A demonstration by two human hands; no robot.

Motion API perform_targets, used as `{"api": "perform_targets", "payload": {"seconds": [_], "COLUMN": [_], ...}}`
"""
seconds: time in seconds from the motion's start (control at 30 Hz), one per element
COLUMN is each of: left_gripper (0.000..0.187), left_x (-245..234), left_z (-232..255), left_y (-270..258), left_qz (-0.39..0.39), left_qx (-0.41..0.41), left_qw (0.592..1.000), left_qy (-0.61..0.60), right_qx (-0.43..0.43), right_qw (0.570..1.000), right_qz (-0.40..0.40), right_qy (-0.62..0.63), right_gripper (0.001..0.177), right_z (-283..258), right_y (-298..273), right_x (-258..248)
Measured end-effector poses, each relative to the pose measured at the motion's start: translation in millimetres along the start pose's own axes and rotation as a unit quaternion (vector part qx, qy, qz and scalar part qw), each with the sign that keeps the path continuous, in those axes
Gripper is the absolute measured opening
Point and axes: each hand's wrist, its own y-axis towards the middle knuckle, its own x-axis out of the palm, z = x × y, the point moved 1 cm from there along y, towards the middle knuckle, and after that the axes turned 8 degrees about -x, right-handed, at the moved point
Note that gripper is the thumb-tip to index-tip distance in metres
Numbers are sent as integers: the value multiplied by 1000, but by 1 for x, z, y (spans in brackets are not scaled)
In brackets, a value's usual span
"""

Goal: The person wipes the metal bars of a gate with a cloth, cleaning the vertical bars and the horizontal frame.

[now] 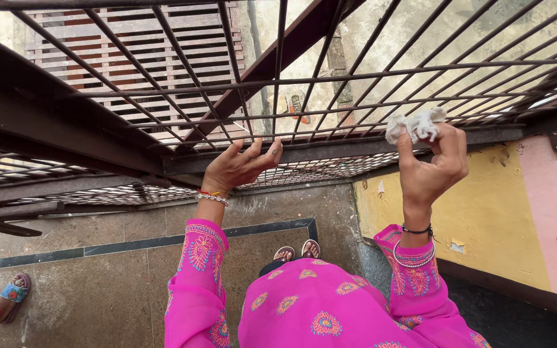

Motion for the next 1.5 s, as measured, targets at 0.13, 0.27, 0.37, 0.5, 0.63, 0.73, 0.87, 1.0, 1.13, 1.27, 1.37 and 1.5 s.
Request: {"api": "perform_targets", "payload": {"seconds": [0.13, 0.27, 0.37, 0.5, 0.63, 0.73, 0.87, 1.0, 1.13, 1.27, 1.37, 1.5], "left_gripper": [36, 34, 34, 33, 34, 32, 31, 33, 36, 34, 36, 33], "left_x": [-1, -1, 0, -1, 0, 0, -2, -3, -4, -4, -2, -5], "left_z": [1, 2, 2, 2, 3, 2, 2, -1, -1, 0, -2, -2], "left_y": [-1, -1, -3, -1, -2, 0, 0, 2, 1, 0, 0, 1], "left_qz": [-2, 0, -1, 4, 2, 0, 4, 8, 4, 8, 5, 9], "left_qx": [-4, -6, -1, -5, -8, -10, -7, -10, -4, -13, -8, -9], "left_qw": [1000, 1000, 1000, 1000, 1000, 1000, 1000, 1000, 1000, 1000, 1000, 1000], "left_qy": [-4, 4, 13, 12, 0, 7, 9, 2, 14, 2, 11, -3], "right_qx": [-39, -31, -26, 28, 2, -4, -19, -28, -24, -45, -35, -11], "right_qw": [997, 998, 996, 995, 996, 999, 991, 997, 999, 996, 995, 995], "right_qz": [30, 24, -60, -58, -14, -21, -132, -36, -22, -57, -82, -18], "right_qy": [52, -40, -57, 70, 87, 28, -16, 69, 30, -58, -34, 101], "right_gripper": [25, 29, 27, 24, 26, 28, 23, 25, 28, 32, 25, 24], "right_z": [-17, -20, -20, -31, -42, -46, -45, -57, -63, -62, -63, -83], "right_y": [-1, 5, 4, 1, 1, 2, -3, -6, -5, -11, -18, -21], "right_x": [15, 33, 25, 7, 27, 41, 27, 21, 46, 59, 45, 39]}}
